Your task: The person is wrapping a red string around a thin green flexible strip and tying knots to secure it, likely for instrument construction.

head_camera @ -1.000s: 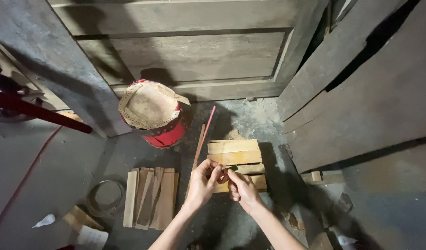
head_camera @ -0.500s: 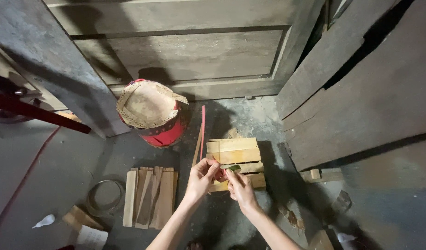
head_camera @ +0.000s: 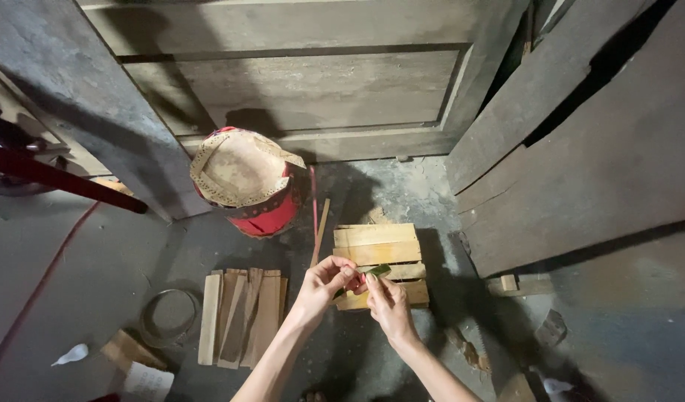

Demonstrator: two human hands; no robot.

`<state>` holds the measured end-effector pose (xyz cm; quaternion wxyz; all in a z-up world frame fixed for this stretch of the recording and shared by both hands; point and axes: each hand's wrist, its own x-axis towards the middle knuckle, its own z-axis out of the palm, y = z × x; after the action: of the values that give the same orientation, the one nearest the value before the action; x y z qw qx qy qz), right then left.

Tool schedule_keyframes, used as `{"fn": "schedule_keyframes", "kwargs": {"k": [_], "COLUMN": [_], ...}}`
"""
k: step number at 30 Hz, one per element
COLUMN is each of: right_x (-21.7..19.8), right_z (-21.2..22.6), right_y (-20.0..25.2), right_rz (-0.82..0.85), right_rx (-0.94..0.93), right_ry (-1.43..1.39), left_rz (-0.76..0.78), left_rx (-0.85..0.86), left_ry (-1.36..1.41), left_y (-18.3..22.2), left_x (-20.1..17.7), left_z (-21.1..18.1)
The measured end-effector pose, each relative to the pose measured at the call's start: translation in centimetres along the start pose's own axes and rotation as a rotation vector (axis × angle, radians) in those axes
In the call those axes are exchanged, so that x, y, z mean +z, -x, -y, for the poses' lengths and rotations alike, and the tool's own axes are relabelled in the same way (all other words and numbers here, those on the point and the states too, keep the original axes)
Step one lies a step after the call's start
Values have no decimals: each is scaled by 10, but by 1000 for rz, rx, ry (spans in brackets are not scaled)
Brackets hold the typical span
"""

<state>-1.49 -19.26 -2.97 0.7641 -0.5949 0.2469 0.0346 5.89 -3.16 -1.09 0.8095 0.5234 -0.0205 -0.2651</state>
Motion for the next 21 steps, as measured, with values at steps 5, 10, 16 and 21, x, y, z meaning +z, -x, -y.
{"fn": "schedule_keyframes", "kwargs": {"k": [5,10,16,21], "right_x": [-1,-4,-3,-2], "right_z": [1,1,10,12], "right_y": [-3,-4,1,3], "right_rz": [22,5,21,44], "right_rx": [38,86,60,30], "right_ry": [-55,-81,-51,-63], "left_rz": [48,36,35,31], "left_rx": [8,24,71,28], "left_ry": [58,-22,-57,-106], "left_y": [1,3,8,9], "left_x": [1,4,12,14], "left_z": [-5,-6,-12,-18]}}
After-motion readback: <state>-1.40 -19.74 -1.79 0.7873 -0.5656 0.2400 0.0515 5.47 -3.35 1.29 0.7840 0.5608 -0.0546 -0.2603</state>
